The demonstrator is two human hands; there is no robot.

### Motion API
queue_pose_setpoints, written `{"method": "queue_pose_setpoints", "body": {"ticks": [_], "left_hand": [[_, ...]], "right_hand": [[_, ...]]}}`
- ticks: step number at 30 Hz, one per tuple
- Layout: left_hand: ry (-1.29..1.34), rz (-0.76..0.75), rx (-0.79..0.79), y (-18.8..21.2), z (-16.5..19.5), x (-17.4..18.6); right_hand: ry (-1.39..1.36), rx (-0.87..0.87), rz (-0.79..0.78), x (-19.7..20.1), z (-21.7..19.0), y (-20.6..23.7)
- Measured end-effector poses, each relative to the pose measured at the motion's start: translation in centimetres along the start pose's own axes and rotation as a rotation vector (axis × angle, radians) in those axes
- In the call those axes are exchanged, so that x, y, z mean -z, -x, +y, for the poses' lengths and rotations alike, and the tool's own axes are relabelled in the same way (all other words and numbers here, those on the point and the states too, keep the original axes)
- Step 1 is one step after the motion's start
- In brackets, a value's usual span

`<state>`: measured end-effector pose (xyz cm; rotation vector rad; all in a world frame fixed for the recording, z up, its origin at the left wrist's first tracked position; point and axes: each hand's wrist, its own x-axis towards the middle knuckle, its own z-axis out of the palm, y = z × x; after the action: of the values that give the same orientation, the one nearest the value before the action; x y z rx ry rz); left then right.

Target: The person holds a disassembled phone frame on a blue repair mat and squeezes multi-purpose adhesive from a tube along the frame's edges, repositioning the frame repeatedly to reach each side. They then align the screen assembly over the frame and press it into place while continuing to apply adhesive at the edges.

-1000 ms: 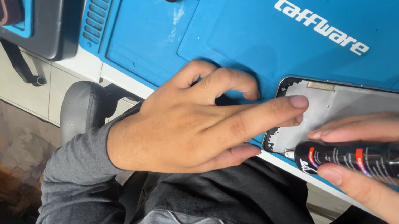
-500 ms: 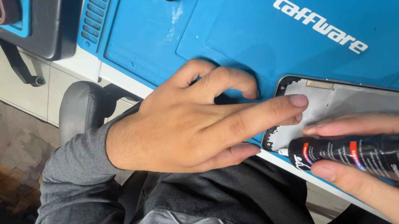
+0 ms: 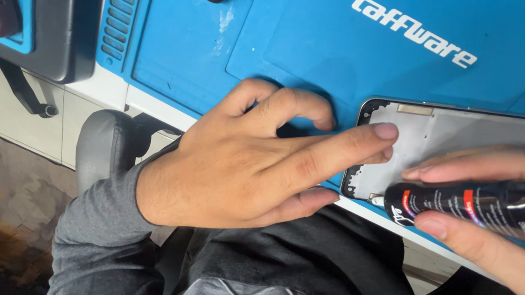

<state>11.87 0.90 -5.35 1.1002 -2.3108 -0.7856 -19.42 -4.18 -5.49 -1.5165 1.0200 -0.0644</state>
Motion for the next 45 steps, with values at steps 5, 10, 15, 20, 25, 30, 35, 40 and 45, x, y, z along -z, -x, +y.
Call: {"method": "queue_pose_setpoints", "body": {"ticks": [5, 10, 15, 20, 25, 30, 35, 40, 45], "left_hand": [[0.000, 0.004, -0.005, -0.1, -0.1, 0.1], [-0.004, 0.025, -0.006, -0.2, -0.1, -0.2], [-0.025, 0.009, 0.002, -0.1, -0.1, -0.2], [-0.030, 0.013, -0.001, -0.2, 0.0, -0.1], [-0.023, 0.003, 0.015, -0.2, 0.1, -0.1], [-0.023, 0.005, 0.009, -0.2, 0.0, -0.1], [-0.029, -0.001, 0.013, -0.3, 0.1, -0.1], [-0.031, -0.001, 0.007, -0.3, -0.1, 0.0], [-0.045, -0.005, 0.011, -0.4, -0.1, 0.0]], "right_hand": [[-0.061, -0.002, 0.035, 0.0, 0.1, 0.3], [-0.074, -0.040, 0.060, 0.0, 0.3, 0.6], [0.009, 0.017, 0.037, 0.3, 0.7, 0.7], [0.011, 0.003, 0.017, 0.4, 1.0, 0.8], [-0.054, -0.071, 0.030, 0.1, 1.1, 0.8], [0.013, -0.022, 0.032, 0.1, 0.8, 0.7], [0.059, 0.061, 0.045, 0.1, 0.3, 0.5], [0.091, 0.176, 0.058, 0.2, 0.1, 0.3], [0.032, 0.111, 0.069, 0.3, 0.1, 0.4]]}}
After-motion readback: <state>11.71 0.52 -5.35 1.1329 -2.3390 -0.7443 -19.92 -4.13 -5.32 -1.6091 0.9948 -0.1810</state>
